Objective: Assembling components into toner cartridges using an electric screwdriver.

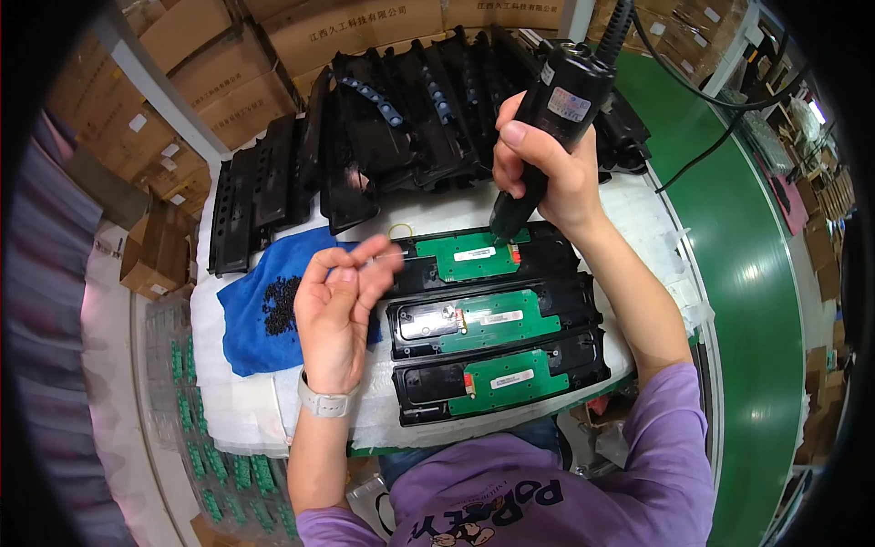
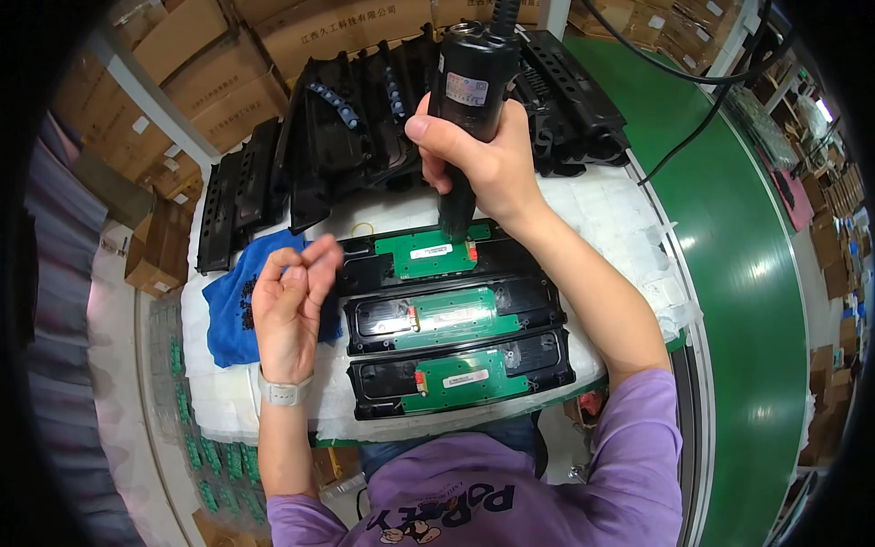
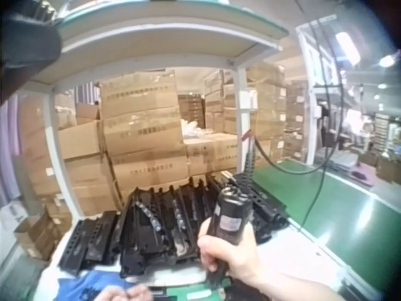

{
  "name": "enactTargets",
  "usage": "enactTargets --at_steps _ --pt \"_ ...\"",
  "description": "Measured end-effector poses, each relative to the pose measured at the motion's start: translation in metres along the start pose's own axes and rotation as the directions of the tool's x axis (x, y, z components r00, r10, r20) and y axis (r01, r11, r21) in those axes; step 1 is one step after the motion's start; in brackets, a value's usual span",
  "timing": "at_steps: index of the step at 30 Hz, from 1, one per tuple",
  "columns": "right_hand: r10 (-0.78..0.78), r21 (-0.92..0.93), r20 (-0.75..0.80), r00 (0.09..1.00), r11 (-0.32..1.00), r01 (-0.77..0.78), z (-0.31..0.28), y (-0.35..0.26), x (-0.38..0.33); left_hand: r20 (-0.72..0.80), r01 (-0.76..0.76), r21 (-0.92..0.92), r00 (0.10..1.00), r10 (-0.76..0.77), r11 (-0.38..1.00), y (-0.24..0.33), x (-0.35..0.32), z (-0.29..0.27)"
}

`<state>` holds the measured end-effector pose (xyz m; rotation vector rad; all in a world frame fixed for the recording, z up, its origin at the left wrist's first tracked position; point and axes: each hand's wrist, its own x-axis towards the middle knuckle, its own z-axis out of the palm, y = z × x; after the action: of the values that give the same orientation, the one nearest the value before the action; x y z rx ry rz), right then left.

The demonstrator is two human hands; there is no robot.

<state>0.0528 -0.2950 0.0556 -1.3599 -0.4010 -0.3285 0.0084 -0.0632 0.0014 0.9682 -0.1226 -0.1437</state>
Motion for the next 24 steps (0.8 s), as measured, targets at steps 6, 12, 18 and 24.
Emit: enactTargets --at_steps 6,12,18,24 --pt "-0.008 -0.003 0.000 1.000 1.000 0.008 0.002 0.001 0.002 0.017 0.166 0.095 0.986 -0.168 0.982 -0.001 -0.003 -0.002" --pt "0.037 -0.074 0.080 0.996 0.997 -0.031 0.006 0.005 0.003 0.028 0.209 0.052 0.977 -0.211 0.977 -0.005 -0.003 0.009" --pt "0.032 -0.090 0.107 0.994 0.996 -0.022 0.010 0.001 -0.003 0.131 0.273 0.076 0.951 -0.281 0.959 -0.001 -0.007 0.000" --pt "0.030 0.136 0.174 0.984 0.989 -0.054 0.010 -0.008 -0.009 0.081 0.212 0.177 0.970 -0.229 0.961 -0.011 -0.007 0.012"
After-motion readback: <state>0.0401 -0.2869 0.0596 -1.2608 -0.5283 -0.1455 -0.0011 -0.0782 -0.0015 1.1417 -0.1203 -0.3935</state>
